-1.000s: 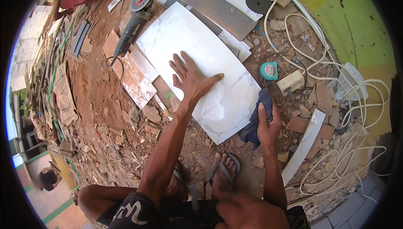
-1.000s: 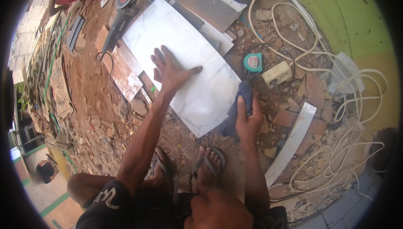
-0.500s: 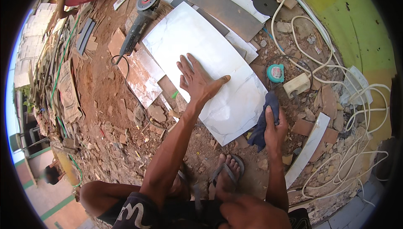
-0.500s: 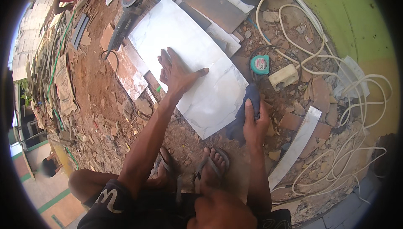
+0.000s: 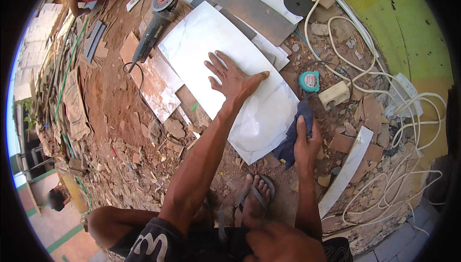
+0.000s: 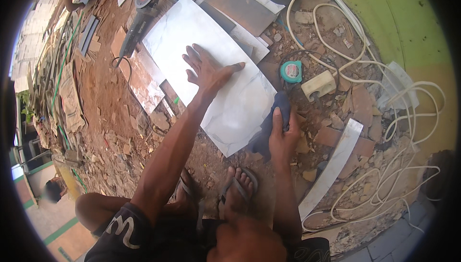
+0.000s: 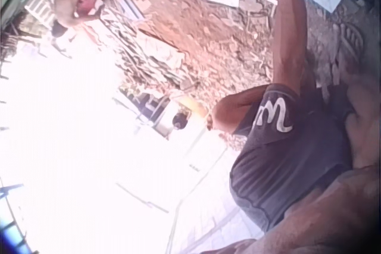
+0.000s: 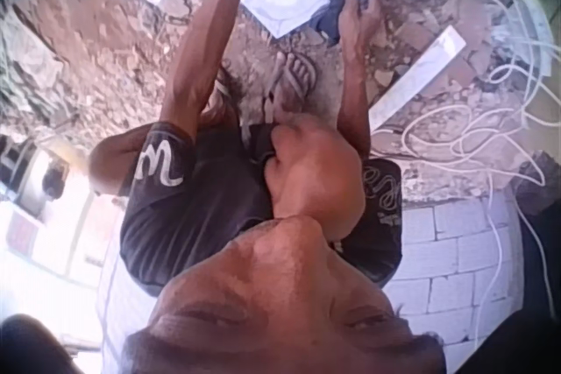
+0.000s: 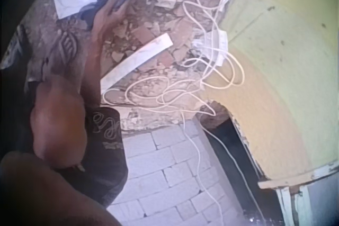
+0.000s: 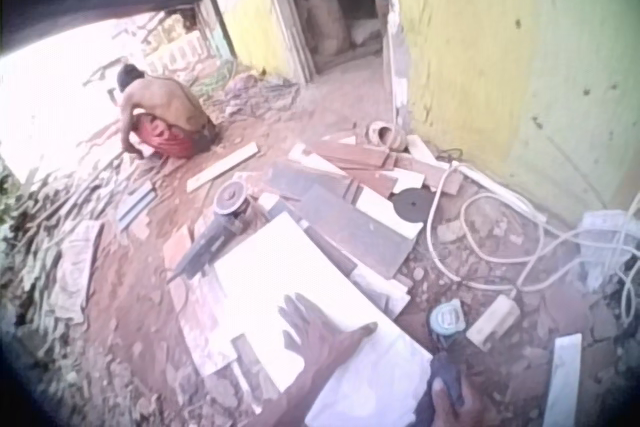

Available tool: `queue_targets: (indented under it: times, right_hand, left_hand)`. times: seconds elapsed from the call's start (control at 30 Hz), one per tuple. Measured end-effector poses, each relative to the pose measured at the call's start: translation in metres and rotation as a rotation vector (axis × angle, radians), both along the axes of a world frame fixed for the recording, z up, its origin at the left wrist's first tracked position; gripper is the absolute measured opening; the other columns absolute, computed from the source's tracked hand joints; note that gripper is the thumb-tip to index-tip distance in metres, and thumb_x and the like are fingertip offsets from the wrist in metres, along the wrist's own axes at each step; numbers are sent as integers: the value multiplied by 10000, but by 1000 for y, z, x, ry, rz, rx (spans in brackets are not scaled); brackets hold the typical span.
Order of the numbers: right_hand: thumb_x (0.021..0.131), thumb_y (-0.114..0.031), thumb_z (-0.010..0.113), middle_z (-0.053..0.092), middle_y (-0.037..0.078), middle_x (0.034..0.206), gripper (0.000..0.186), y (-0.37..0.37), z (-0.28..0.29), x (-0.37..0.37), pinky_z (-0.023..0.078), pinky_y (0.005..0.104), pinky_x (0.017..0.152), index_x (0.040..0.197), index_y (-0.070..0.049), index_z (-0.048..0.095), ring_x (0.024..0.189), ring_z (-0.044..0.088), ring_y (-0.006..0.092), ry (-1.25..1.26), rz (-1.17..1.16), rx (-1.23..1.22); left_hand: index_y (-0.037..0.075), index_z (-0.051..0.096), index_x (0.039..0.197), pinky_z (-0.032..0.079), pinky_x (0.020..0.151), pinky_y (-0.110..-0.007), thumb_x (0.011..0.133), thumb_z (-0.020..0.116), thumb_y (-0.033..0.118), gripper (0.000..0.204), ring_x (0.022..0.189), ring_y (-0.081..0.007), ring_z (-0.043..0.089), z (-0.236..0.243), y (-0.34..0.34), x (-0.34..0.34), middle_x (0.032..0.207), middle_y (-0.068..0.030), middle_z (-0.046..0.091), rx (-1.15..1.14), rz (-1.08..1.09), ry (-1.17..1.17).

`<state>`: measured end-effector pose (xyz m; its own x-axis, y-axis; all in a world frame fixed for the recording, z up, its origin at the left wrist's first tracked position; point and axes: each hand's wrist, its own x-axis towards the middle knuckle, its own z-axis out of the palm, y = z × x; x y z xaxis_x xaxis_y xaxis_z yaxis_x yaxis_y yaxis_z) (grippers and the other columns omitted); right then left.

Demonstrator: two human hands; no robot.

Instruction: The person wipes a white rectangular tile with a cloth, then uses an angle grinder to cut the tile into smaller pieces. The person handles the tile and grinder with both hands while sitting on the ground.

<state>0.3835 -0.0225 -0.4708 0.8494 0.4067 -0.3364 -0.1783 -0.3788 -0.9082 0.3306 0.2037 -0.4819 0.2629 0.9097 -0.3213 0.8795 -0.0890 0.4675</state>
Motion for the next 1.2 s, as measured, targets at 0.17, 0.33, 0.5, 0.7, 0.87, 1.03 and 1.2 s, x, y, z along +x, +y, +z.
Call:
queue_targets:
  times: [0.17,0.33,0.5,0.7,0.87,1.03,1.2]
  right_hand:
    - [1026,-314,600,686,153,1112,428,4,8,1,505,355,862,1279,30,619,982,644,206,2,-7,4]
    - [1029,-322,593,685,143,1102,429,4,4,-1,497,360,876,1281,24,617,989,638,208,-16,-10,15]
    - [1031,-327,586,682,153,1113,436,-1,7,2,494,365,877,1284,26,618,993,635,218,15,20,26]
    - [1031,-361,580,683,150,1096,459,-3,4,4,494,361,872,1278,24,624,997,636,217,35,-2,-7]
    - [1024,-377,589,687,148,1100,485,1,10,0,496,365,872,1289,27,624,994,642,217,9,-18,-10]
    - [1025,-380,589,692,142,1068,481,-1,1,2,497,360,854,1275,30,628,968,643,210,17,-34,28]
    - [1027,-357,594,687,134,1058,462,6,13,3,497,354,843,1269,35,631,948,631,199,50,-2,-8]
  left_hand:
    - [-66,-78,1575,3,1187,-607,566,858,630,1542,1545,-386,-158,-2,-7,-17,1656,-292,-85,19,-30,3]
    - [-85,-74,1568,10,1193,-589,598,853,602,1507,1546,-393,-144,4,-2,15,1653,-301,-80,15,36,-4]
    - [-73,-69,1574,0,1188,-603,580,845,643,1529,1544,-393,-162,-2,-10,-5,1662,-279,-94,12,-2,-1]
    - [-73,-64,1575,8,1196,-577,595,837,643,1512,1552,-370,-141,1,-6,10,1662,-277,-86,25,7,-33]
    - [-68,-58,1577,19,1194,-596,596,858,604,1501,1550,-380,-132,3,-8,7,1661,-281,-72,-9,57,33]
    - [-67,-74,1576,-6,1191,-596,595,847,607,1505,1550,-374,-145,-2,-4,2,1662,-276,-93,12,22,-57]
    - [-63,-74,1577,15,1200,-579,599,840,629,1507,1545,-381,-160,3,-2,5,1663,-272,-88,2,32,2]
